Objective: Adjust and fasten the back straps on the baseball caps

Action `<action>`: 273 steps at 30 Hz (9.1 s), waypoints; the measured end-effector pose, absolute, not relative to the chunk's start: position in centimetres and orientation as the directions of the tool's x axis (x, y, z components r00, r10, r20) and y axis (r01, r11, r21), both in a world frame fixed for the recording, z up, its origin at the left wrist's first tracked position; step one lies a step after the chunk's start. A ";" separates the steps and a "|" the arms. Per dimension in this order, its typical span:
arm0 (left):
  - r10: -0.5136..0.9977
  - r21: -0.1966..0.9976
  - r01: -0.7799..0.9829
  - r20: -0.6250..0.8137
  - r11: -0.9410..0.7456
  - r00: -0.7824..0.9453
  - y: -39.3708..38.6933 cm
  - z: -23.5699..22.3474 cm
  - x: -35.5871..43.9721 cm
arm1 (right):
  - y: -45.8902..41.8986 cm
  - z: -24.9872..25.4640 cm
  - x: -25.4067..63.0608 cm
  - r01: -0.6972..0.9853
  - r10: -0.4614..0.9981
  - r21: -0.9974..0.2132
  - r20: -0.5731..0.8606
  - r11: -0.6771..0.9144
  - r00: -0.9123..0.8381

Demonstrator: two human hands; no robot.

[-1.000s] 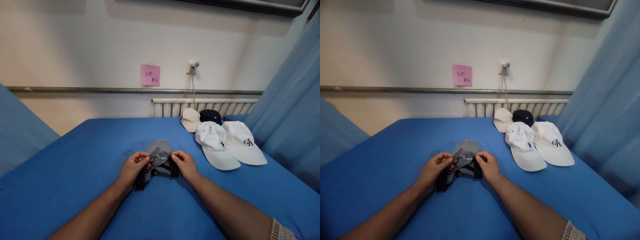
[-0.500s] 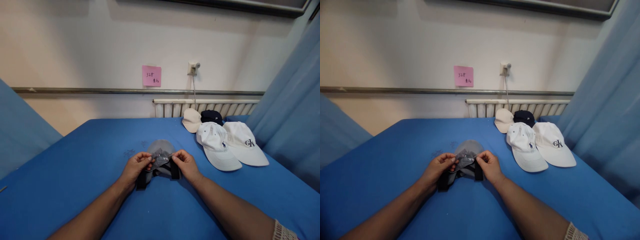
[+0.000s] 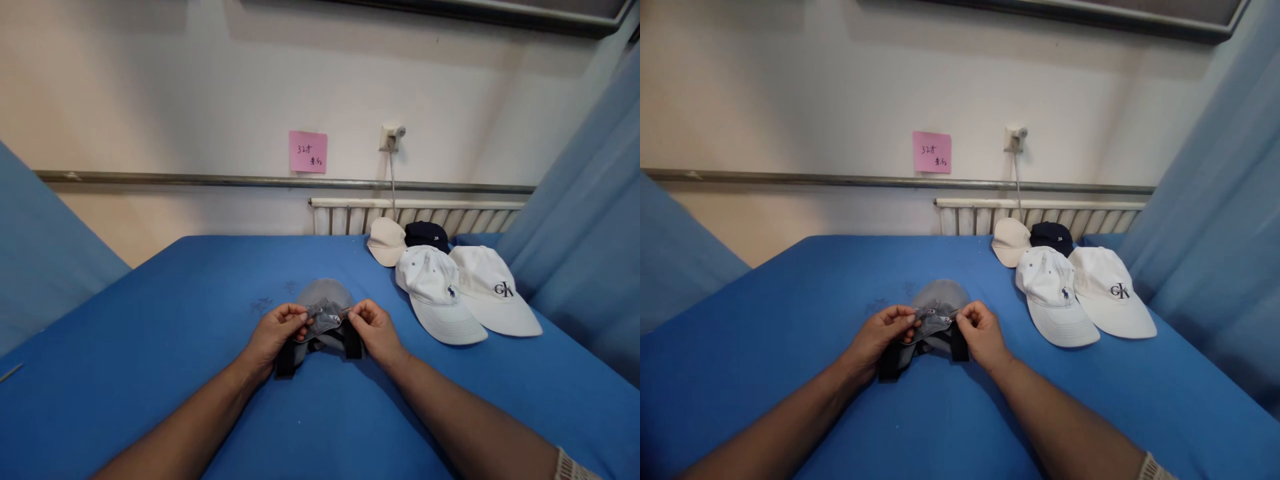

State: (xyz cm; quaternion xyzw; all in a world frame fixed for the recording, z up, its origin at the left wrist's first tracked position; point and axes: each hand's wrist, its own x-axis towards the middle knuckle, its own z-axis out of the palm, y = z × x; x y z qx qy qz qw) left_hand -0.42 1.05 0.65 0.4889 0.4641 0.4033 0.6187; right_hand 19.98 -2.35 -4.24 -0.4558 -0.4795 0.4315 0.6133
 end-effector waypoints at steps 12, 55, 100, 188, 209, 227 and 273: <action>0.948 0.982 -0.027 -0.171 0.185 0.270 1.0 0.5 -0.5 | -3.2 -3.4 19.5 -0.204 0.995 -0.976 0.091 0.081 -0.039; 0.919 0.977 -0.023 -0.194 0.214 0.342 -1.0 1.6 0.2 | -3.4 -3.0 20.8 -0.070 0.948 -0.945 0.319 0.319 0.024; 0.884 0.958 -0.060 -0.232 0.279 0.406 -0.7 0.8 0.0 | -2.7 -2.9 23.4 -0.594 0.959 -0.781 -0.019 -0.191 -0.283; 0.809 0.972 0.186 -0.224 0.144 0.543 -2.1 1.0 0.7 | -5.3 -2.8 18.9 0.180 0.859 -0.841 0.493 0.511 -0.139; 0.771 0.804 0.363 0.176 -0.471 0.612 -2.7 1.0 0.3 | -5.0 -3.4 18.6 -0.186 0.984 -0.969 0.173 0.161 -0.048; 0.779 0.713 0.460 0.194 -0.530 0.596 -2.6 1.1 0.4 | -5.4 -2.7 18.9 -0.120 0.977 -0.970 0.209 0.213 0.043; 0.759 0.802 0.274 0.304 -0.530 0.577 -2.5 1.5 0.3 | -5.7 -1.7 18.9 -0.223 0.971 -0.945 0.232 0.240 0.059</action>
